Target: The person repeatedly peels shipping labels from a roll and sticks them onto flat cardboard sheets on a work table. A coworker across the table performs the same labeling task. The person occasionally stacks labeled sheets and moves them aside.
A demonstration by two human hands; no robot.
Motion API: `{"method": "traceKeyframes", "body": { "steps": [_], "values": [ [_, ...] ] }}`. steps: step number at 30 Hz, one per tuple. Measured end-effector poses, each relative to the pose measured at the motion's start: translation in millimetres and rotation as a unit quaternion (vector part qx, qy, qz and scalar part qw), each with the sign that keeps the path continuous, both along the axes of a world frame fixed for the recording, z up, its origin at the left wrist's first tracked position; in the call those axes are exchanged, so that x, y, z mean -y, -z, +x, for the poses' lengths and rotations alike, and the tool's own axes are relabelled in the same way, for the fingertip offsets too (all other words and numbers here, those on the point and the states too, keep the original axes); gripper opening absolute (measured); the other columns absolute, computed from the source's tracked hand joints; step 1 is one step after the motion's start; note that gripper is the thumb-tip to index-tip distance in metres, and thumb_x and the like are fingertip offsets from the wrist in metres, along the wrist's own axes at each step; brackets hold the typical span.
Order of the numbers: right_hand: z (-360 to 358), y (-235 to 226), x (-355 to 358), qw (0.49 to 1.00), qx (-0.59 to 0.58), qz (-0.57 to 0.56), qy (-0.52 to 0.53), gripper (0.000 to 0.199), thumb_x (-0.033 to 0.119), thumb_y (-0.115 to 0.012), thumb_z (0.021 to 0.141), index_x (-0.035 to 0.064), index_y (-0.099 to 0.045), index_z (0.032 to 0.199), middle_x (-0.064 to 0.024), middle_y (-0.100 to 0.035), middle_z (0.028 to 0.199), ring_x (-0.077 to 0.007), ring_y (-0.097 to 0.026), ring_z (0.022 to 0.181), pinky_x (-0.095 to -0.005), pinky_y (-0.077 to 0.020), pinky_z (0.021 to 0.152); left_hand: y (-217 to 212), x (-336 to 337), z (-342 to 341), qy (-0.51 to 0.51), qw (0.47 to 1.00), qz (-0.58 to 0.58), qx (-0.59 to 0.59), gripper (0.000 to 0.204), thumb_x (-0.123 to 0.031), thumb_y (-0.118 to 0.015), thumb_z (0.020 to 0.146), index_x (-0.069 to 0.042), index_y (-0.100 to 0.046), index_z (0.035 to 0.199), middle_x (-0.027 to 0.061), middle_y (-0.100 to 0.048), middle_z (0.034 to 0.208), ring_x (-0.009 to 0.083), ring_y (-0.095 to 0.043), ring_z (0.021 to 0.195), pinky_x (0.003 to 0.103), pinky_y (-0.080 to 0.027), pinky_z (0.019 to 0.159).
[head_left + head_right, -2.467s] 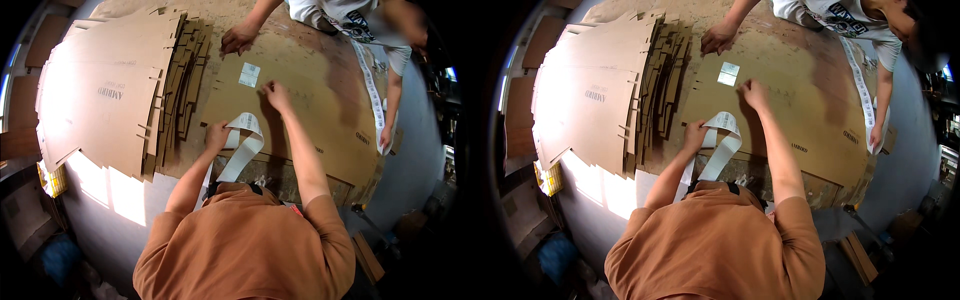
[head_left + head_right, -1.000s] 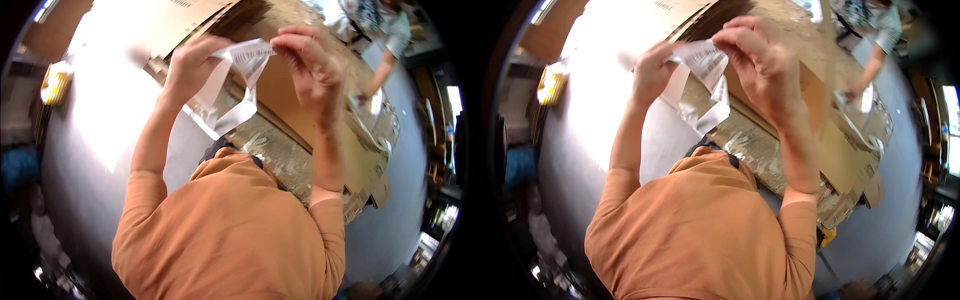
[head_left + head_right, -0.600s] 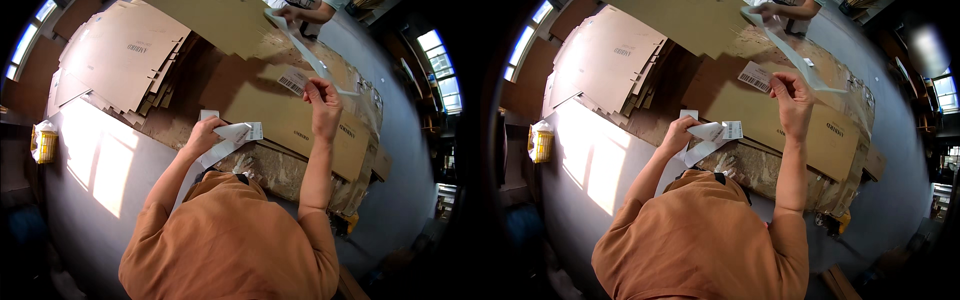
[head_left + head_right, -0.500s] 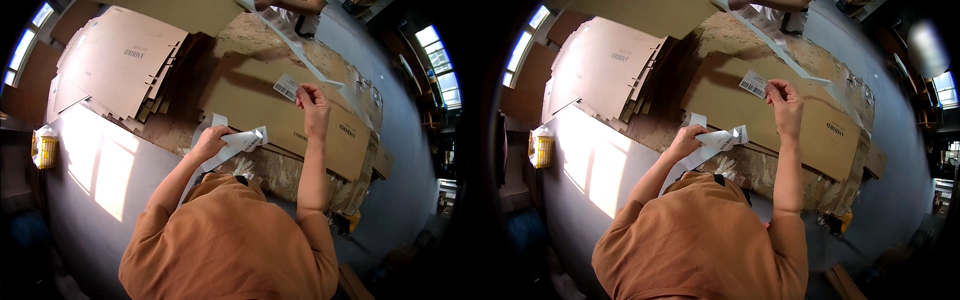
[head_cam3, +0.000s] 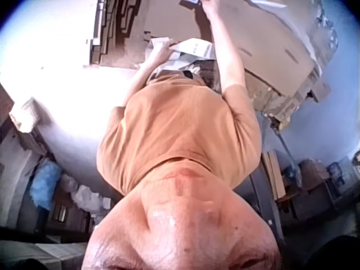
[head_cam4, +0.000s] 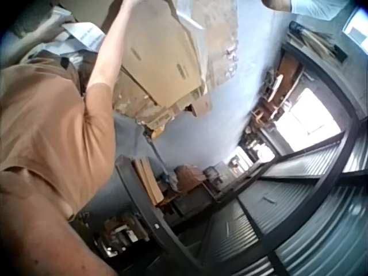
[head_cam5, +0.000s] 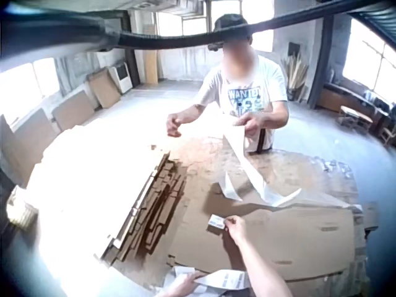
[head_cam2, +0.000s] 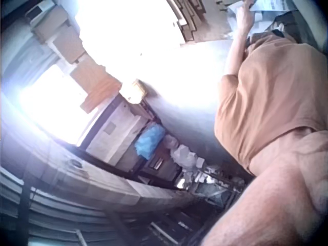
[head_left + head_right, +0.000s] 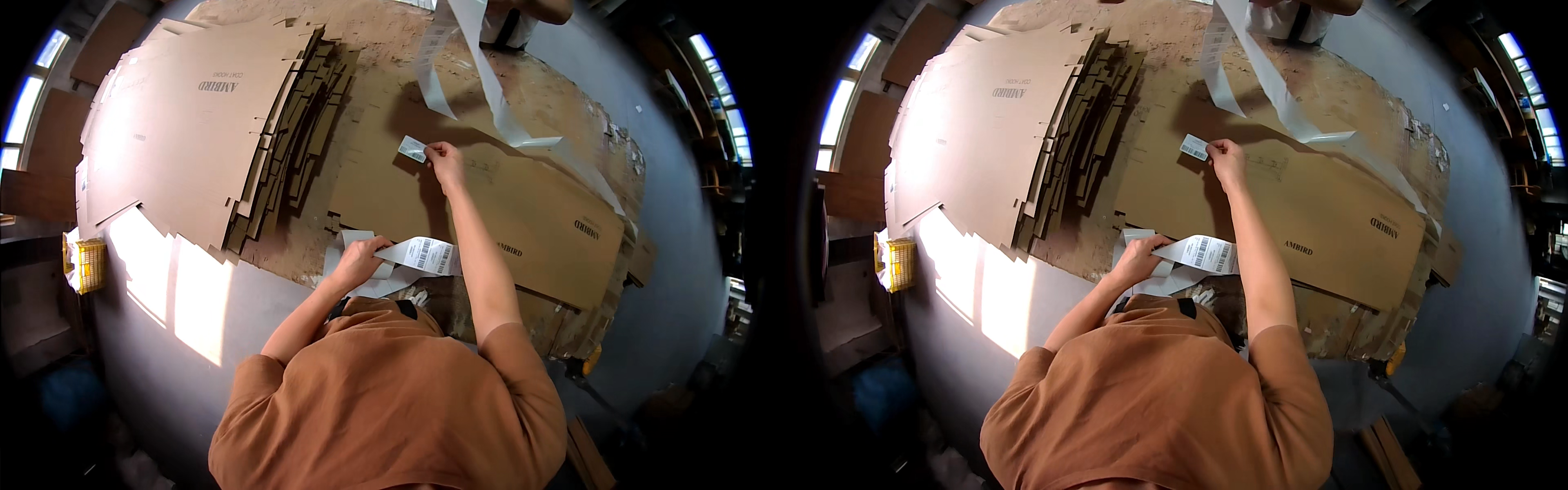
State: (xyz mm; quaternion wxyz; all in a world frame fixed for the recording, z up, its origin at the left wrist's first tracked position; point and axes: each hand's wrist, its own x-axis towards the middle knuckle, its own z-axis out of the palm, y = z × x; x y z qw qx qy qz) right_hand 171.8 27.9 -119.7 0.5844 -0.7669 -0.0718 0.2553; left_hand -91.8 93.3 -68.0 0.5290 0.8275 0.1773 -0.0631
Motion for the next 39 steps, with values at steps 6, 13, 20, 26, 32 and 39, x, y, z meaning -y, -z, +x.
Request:
{"method": "traceKeyframes", "body": {
  "steps": [6, 13, 20, 26, 32, 39],
  "values": [
    [17, 34, -32, 1.0, 0.006, -0.022, -0.02, 0.012, 0.01, -0.064, 0.082, -0.0014, -0.064, 0.086, -0.0047, -0.061, 0.066, -0.0103, -0.055, 0.055, -0.0259, -0.0422, 0.052, 24, -17, 15, -0.019, 0.999, -0.03, 0.003, 0.031, 0.005, -0.053, 0.071, 0.001, -0.062, 0.1, 0.019, -0.065, 0.091, 0.0312, -0.064, 0.087, 0.034, -0.048, 0.075],
    [14, 42, -42, 0.993, 0.068, -0.09, -0.039, 0.015, 0.016, -0.064, 0.079, 0.0006, -0.066, 0.081, -0.0098, -0.064, 0.067, -0.0163, -0.06, 0.058, -0.0319, -0.0466, 0.056, 31, -27, 36, -0.003, 0.999, -0.046, -0.012, 0.025, -0.005, -0.055, 0.075, -0.003, -0.063, 0.099, 0.0167, -0.064, 0.093, 0.0343, -0.061, 0.09, 0.038, -0.048, 0.076],
    [4, 30, -53, 0.924, 0.255, -0.276, -0.075, 0.026, 0.031, -0.066, 0.079, 0.006, -0.063, 0.089, -0.0161, -0.066, 0.079, -0.0339, -0.063, 0.077, -0.0443, -0.0478, 0.068, 24, -29, 42, 0.001, 0.999, -0.046, 0.013, 0.025, 0.001, -0.054, 0.074, 0.001, -0.061, 0.098, 0.0182, -0.065, 0.09, 0.0312, -0.063, 0.085, 0.035, -0.048, 0.074],
    [15, 5, -30, 0.901, 0.172, -0.398, -0.001, 0.041, 0.036, -0.063, 0.082, -0.0007, -0.053, 0.097, -0.024, -0.063, 0.092, -0.0403, -0.06, 0.088, -0.0467, -0.0465, 0.073, 10, -27, 28, 0.014, 0.999, 0.017, 0.023, 0.025, -0.002, -0.055, 0.073, -0.005, -0.061, 0.097, 0.0162, -0.064, 0.09, 0.0355, -0.06, 0.085, 0.04, -0.048, 0.073],
    [4, 25, 123, 0.921, 0.224, -0.311, 0.073, 0.025, 0.025, -0.06, 0.084, 0.0026, -0.055, 0.093, -0.0174, -0.064, 0.083, -0.0371, -0.061, 0.081, -0.0442, -0.048, 0.069, 5, -4, 15, 0.032, 0.996, 0.076, 0.041, 0.022, -0.003, -0.059, 0.07, -0.003, -0.061, 0.093, 0.0162, -0.063, 0.092, 0.0356, -0.059, 0.087, 0.04, -0.048, 0.072],
    [-46, 20, 383, 0.848, 0.193, -0.404, 0.285, 0.022, 0.02, -0.058, 0.085, 0.0022, -0.055, 0.098, -0.0186, -0.061, 0.096, -0.0353, -0.058, 0.093, -0.0429, -0.0469, 0.078, 32, 60, 38, 0.125, 0.973, 0.135, 0.141, 0.014, 0.0, -0.058, 0.076, 0.003, -0.058, 0.089, 0.0238, -0.054, 0.115, 0.0405, -0.055, 0.101, 0.04, -0.046, 0.083]
  ]
}}
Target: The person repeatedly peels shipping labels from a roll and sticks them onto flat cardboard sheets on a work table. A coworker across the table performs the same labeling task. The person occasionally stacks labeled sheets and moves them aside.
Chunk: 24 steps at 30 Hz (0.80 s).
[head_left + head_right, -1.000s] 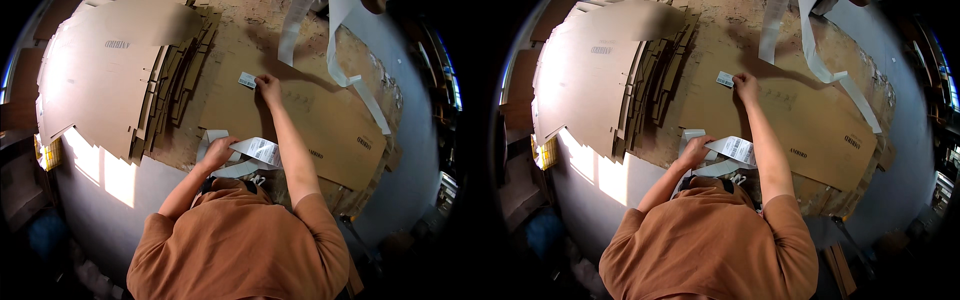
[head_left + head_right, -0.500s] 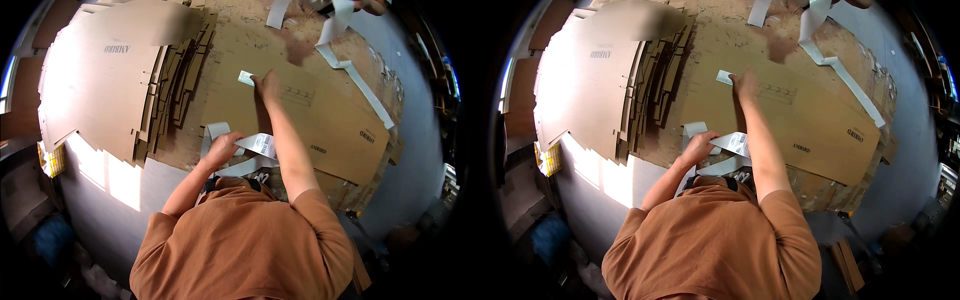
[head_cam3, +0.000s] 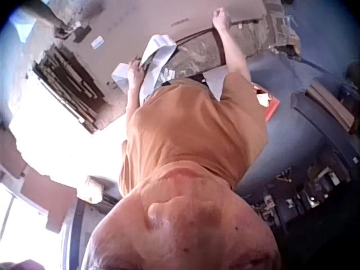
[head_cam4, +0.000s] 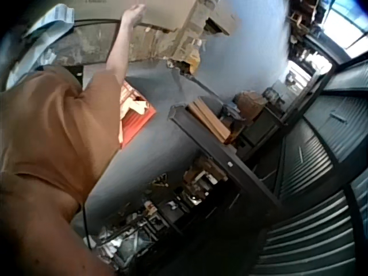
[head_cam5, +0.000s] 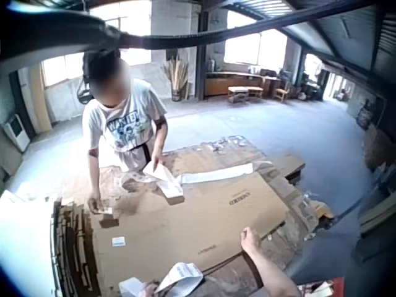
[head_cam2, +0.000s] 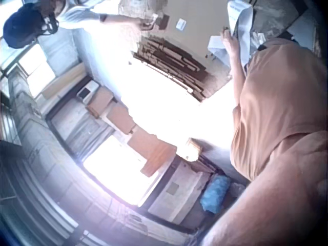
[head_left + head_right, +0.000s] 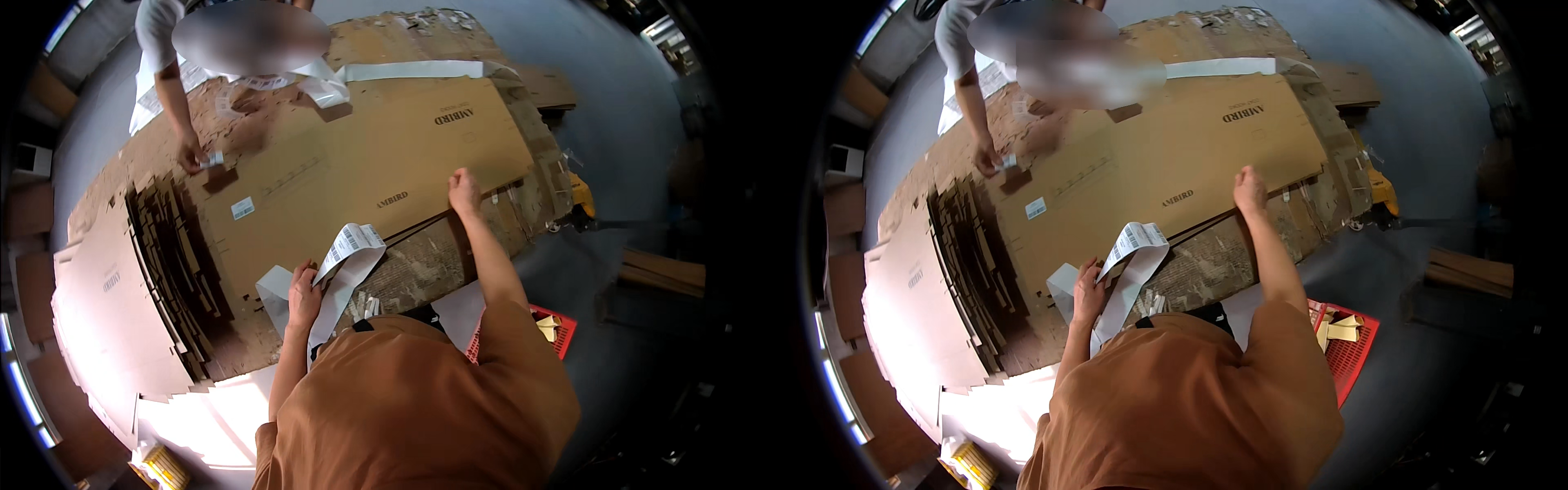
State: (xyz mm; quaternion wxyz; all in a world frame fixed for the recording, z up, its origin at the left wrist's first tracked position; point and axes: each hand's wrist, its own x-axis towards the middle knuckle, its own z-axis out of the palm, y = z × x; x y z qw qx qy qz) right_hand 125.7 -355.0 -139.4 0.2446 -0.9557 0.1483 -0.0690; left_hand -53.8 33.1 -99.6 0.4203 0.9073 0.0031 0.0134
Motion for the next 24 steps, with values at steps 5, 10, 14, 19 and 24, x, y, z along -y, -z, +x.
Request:
{"method": "traceKeyframes", "body": {
  "steps": [5, 10, 14, 19, 24],
  "values": [
    [2, -4, 138, 0.99, -0.038, -0.095, 0.098, 0.046, 0.02, -0.057, 0.086, 0.001, -0.042, 0.126, -0.019, -0.044, 0.127, -0.0364, -0.041, 0.119, -0.0445, -0.0367, 0.098, 35, 33, 15, 0.024, 0.995, 0.073, -0.069, 0.015, -0.007, -0.057, 0.082, 0.005, -0.055, 0.091, 0.0278, -0.045, 0.129, 0.043, -0.044, 0.117, 0.042, -0.039, 0.096],
    [33, -19, 184, 0.977, -0.149, -0.082, 0.129, 0.056, 0.023, -0.052, 0.091, 0.0018, -0.029, 0.137, -0.0175, -0.03, 0.14, -0.0344, -0.029, 0.129, -0.0472, -0.0241, 0.107, 39, 44, 15, -0.017, 0.991, 0.094, -0.089, 0.015, -0.006, -0.055, 0.084, 0.006, -0.055, 0.092, 0.0292, -0.04, 0.132, 0.0445, -0.039, 0.122, 0.043, -0.036, 0.1],
    [52, -20, 194, 0.966, -0.186, -0.119, 0.134, 0.053, 0.029, -0.051, 0.091, 0.0026, -0.034, 0.134, -0.0171, -0.036, 0.136, -0.033, -0.034, 0.127, -0.0462, -0.0274, 0.105, 34, 50, 17, -0.035, 0.989, 0.094, -0.108, 0.015, -0.006, -0.055, 0.083, 0.006, -0.056, 0.093, 0.0275, -0.041, 0.133, 0.0432, -0.038, 0.123, 0.043, -0.035, 0.101],
    [67, 5, 229, 0.979, -0.065, -0.157, 0.116, 0.039, 0.027, -0.062, 0.083, 0.0003, -0.056, 0.11, -0.0228, -0.06, 0.106, -0.0395, -0.056, 0.104, -0.0455, -0.0466, 0.085, 34, 55, 16, -0.05, 0.988, 0.094, -0.113, 0.018, -0.007, -0.055, 0.081, 0.006, -0.058, 0.093, 0.0269, -0.04, 0.133, 0.0423, -0.036, 0.125, 0.042, -0.034, 0.103],
    [91, 21, 278, 0.999, -0.021, 0.024, 0.035, 0.039, 0.03, -0.064, 0.079, -0.0069, -0.06, 0.092, -0.0231, -0.064, 0.084, -0.0376, -0.062, 0.085, -0.043, -0.0472, 0.076, 40, 53, 21, -0.05, 0.988, 0.091, -0.115, 0.02, -0.01, -0.055, 0.081, 0.006, -0.059, 0.091, 0.0263, -0.039, 0.134, 0.0409, -0.035, 0.127, 0.041, -0.033, 0.104]
  ]
}}
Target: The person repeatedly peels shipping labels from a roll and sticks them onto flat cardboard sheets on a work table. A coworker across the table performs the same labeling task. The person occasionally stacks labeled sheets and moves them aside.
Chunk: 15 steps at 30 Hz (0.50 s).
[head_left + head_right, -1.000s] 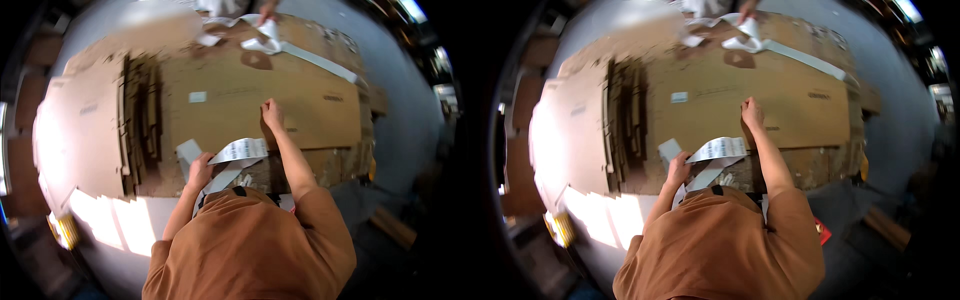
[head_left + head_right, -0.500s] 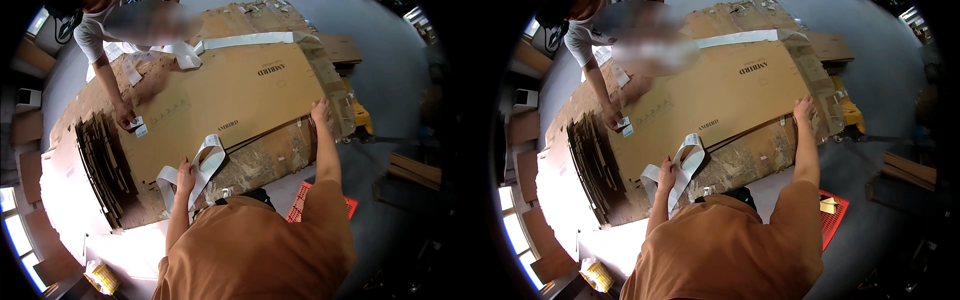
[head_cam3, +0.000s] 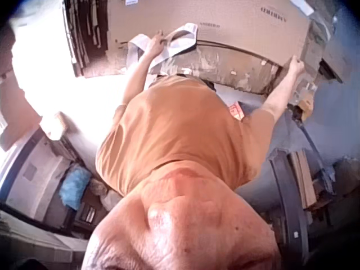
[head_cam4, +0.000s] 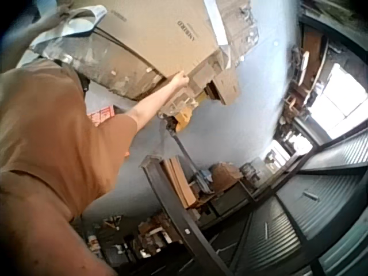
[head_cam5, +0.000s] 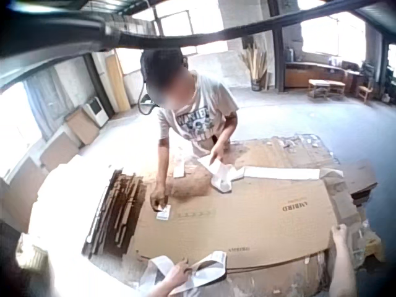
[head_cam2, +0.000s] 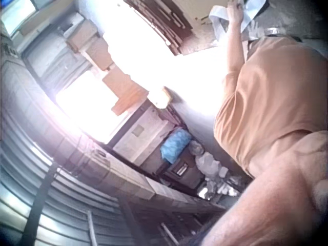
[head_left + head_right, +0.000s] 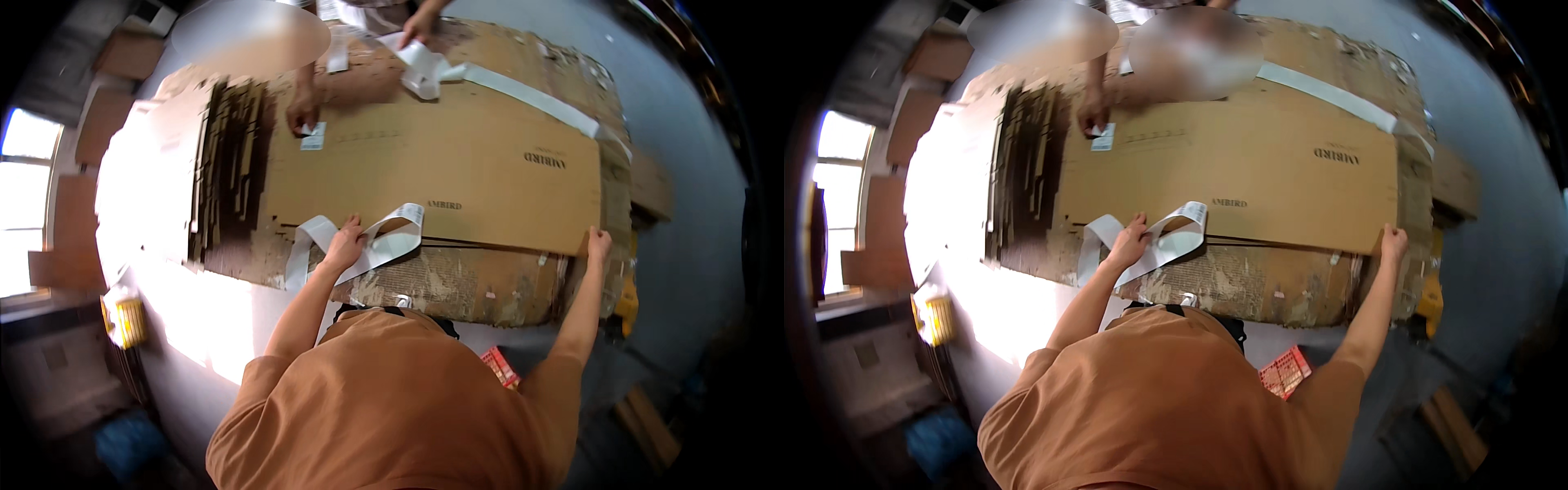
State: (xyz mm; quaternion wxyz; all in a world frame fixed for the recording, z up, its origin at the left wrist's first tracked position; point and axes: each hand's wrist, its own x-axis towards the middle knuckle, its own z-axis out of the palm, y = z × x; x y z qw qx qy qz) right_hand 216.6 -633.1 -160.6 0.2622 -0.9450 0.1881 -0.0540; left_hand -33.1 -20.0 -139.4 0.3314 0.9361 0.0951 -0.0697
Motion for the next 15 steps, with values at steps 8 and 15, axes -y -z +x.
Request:
{"method": "traceKeyframes", "body": {
  "steps": [8, 15],
  "values": [
    [6, -24, -55, 0.966, -0.16, -0.197, 0.052, 0.051, 0.038, -0.059, 0.085, -0.0039, -0.054, 0.114, -0.0233, -0.058, 0.112, -0.0363, -0.055, 0.107, -0.0442, -0.044, 0.09, 1, -2, -13, -0.072, 0.996, -0.06, 0.002, 0.021, -0.013, -0.056, 0.084, 0.005, -0.059, 0.094, 0.0228, -0.038, 0.137, 0.0363, -0.033, 0.13, 0.039, -0.035, 0.102],
    [7, -35, -55, 0.967, -0.189, -0.168, 0.006, 0.041, 0.031, -0.061, 0.084, -0.0047, -0.061, 0.104, -0.0267, -0.06, 0.105, -0.0403, -0.057, 0.101, -0.0447, -0.0466, 0.085, 8, 0, -11, -0.042, 0.997, -0.037, 0.05, 0.019, -0.011, -0.057, 0.081, 0.005, -0.061, 0.09, 0.0238, -0.043, 0.131, 0.0377, -0.037, 0.126, 0.041, -0.037, 0.1]
  ]
}}
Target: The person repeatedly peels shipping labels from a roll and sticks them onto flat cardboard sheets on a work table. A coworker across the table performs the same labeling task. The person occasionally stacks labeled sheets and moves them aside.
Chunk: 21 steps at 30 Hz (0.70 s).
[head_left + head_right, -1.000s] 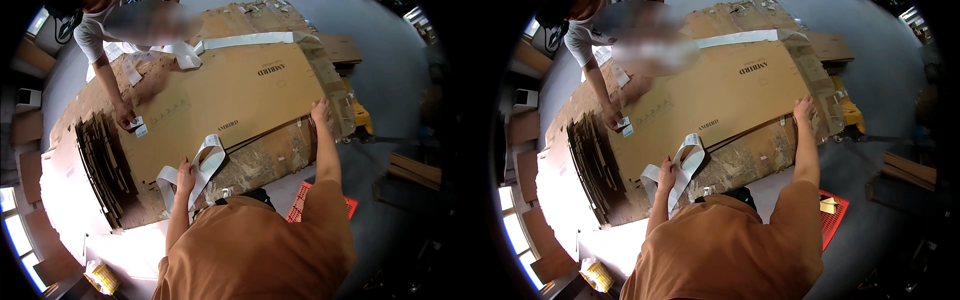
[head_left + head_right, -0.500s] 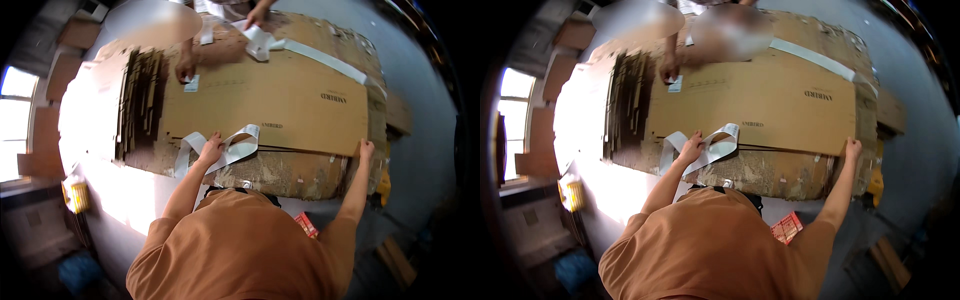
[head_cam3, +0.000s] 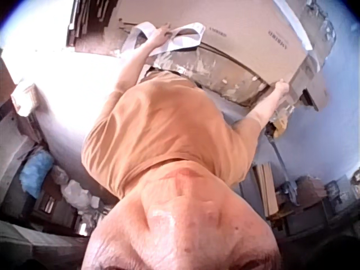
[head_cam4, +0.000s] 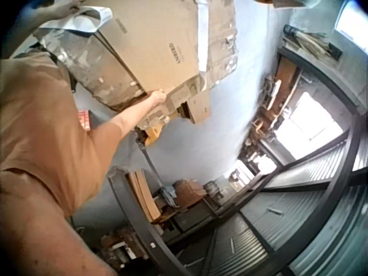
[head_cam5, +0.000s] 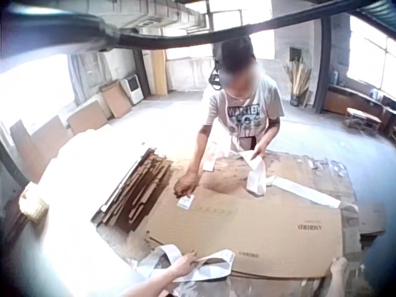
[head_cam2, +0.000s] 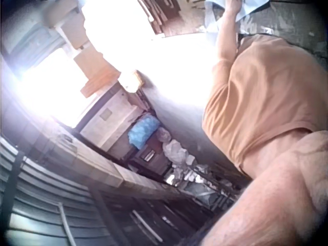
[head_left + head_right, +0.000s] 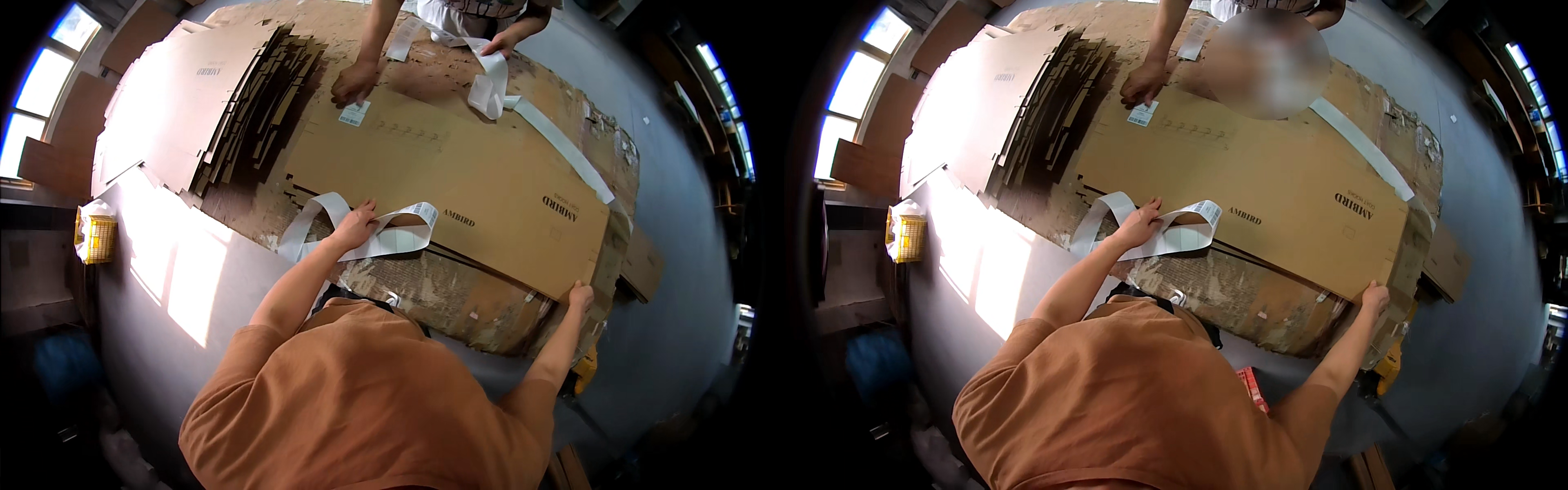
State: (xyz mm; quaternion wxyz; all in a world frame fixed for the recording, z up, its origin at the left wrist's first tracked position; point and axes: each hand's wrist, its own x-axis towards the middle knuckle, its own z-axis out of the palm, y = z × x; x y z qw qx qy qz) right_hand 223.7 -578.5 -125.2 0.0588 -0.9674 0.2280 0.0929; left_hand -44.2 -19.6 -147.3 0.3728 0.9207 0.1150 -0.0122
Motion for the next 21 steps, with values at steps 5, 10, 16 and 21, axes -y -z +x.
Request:
{"method": "traceKeyframes", "body": {
  "steps": [5, 10, 16, 21],
  "values": [
    [-4, -25, -13, 0.998, 0.056, 0.008, -0.007, 0.035, 0.028, -0.058, 0.087, -0.004, -0.059, 0.1, -0.0219, -0.061, 0.1, -0.0364, -0.058, 0.095, -0.0454, -0.0468, 0.082, -1, 1, -6, -0.02, 1.0, 0.011, 0.008, 0.022, -0.012, -0.057, 0.082, 0.004, -0.061, 0.096, 0.0226, -0.047, 0.13, 0.0369, -0.041, 0.123, 0.04, -0.038, 0.098],
    [-3, -59, 38, 0.983, 0.102, 0.15, -0.011, 0.026, 0.023, -0.05, 0.092, -0.0016, -0.056, 0.097, -0.013, -0.058, 0.091, -0.0258, -0.056, 0.085, -0.038, -0.0442, 0.077, -32, 4, -5, -0.197, 0.946, -0.228, -0.118, 0.025, -0.014, -0.054, 0.086, 0.001, -0.061, 0.105, 0.0157, -0.063, 0.105, 0.0246, -0.059, 0.1, 0.031, -0.046, 0.081],
    [-25, -144, 23, 0.952, 0.12, 0.271, -0.074, 0.025, 0.022, -0.044, 0.096, 0.0005, -0.056, 0.095, -0.005, -0.056, 0.084, -0.0163, -0.051, 0.078, -0.0318, -0.0403, 0.071, -5, 25, -34, -0.252, 0.708, -0.656, -0.073, 0.034, -0.016, -0.047, 0.095, 0.0, -0.048, 0.125, 0.0095, -0.058, 0.116, 0.0184, -0.06, 0.098, 0.032, -0.049, 0.087],
    [-63, -184, 41, 0.956, 0.116, 0.263, -0.063, 0.026, 0.024, -0.048, 0.094, -0.0008, -0.056, 0.095, -0.0043, -0.054, 0.079, -0.0146, -0.049, 0.07, -0.0304, -0.0401, 0.066, -12, 9, -10, -0.25, 0.548, -0.797, 0.054, 0.028, -0.013, -0.05, 0.092, 0.0, -0.055, 0.116, 0.0108, -0.062, 0.109, 0.0216, -0.063, 0.095, 0.036, -0.052, 0.084]
  ]
}}
